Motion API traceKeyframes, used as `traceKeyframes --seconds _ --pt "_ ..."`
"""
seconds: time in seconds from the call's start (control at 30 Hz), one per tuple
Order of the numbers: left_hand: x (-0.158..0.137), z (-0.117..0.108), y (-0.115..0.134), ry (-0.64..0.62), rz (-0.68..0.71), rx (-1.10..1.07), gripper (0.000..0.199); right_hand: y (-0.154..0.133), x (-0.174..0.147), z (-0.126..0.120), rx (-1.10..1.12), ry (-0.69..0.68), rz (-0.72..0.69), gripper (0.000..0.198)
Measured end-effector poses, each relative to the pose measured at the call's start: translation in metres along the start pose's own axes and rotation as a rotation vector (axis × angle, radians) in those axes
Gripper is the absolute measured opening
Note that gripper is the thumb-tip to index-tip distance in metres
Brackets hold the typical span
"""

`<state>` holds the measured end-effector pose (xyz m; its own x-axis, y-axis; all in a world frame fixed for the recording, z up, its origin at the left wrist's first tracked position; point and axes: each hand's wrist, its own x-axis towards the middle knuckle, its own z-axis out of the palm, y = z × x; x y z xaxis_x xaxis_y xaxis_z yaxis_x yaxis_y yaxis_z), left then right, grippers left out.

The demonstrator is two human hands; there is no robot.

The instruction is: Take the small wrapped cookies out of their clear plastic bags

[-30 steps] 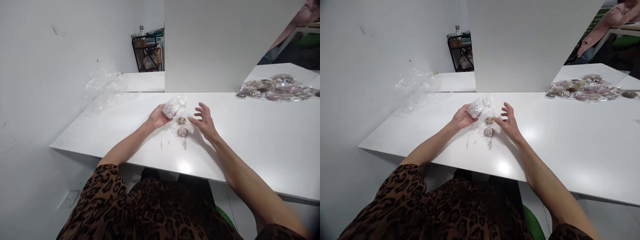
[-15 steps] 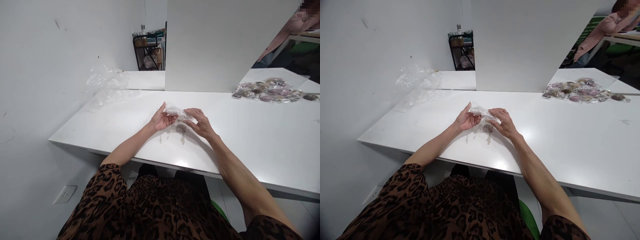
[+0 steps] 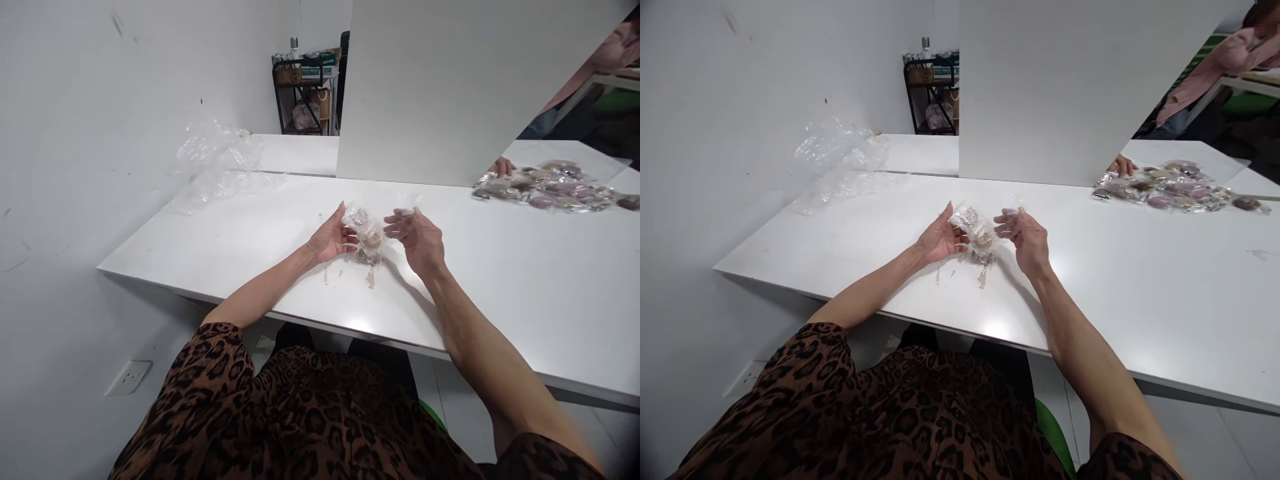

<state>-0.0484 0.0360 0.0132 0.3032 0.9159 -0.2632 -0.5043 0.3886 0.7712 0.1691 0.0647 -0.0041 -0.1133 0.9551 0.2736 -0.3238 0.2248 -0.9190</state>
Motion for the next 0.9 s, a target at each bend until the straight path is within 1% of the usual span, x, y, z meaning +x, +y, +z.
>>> traceKeyframes --seconds 0.1,0.2,0.33,0.4,0.47,0.53,0.6,0.7,0.83,0.9 --pt "0.000 -0.001 0.001 0.022 -0.021 -0.060 0.074 -0.007 0.008 -0.006 0.189 0.032 0.071 0.040" --pt "-0.001 0.000 -0.002 0.026 -0.038 -0.139 0.078 -0.011 0.011 -0.009 0.290 0.046 0.086 0.034" --pt "-0.003 0.006 -0.006 0.039 -0.043 -0.220 0.077 -0.011 0.011 0.001 0.362 0.024 0.086 0.030" --pt "-0.003 0.009 -0.007 0.011 -0.040 -0.253 0.072 -0.011 0.010 0.010 0.383 0.006 0.091 0.029" --pt "-0.004 0.009 -0.007 -0.020 -0.038 -0.279 0.061 -0.014 0.011 0.019 0.381 -0.028 0.077 0.029" --pt "-0.004 0.009 -0.007 -0.020 -0.036 -0.299 0.049 -0.018 0.015 0.025 0.389 -0.061 0.041 0.027" --pt "-0.003 0.007 -0.006 -0.007 -0.044 -0.310 0.043 -0.025 0.023 0.029 0.446 -0.058 0.003 0.024" --pt "-0.003 0.004 -0.004 -0.015 -0.064 -0.311 0.049 -0.037 0.036 0.031 0.579 0.000 -0.016 0.023" --pt "-0.004 0.002 -0.003 -0.020 -0.067 -0.289 0.060 -0.056 0.047 0.028 0.764 0.126 0.030 0.024" --pt "-0.005 0.002 -0.002 -0.016 -0.061 -0.279 0.059 -0.062 0.048 0.024 0.871 0.169 0.056 0.024"
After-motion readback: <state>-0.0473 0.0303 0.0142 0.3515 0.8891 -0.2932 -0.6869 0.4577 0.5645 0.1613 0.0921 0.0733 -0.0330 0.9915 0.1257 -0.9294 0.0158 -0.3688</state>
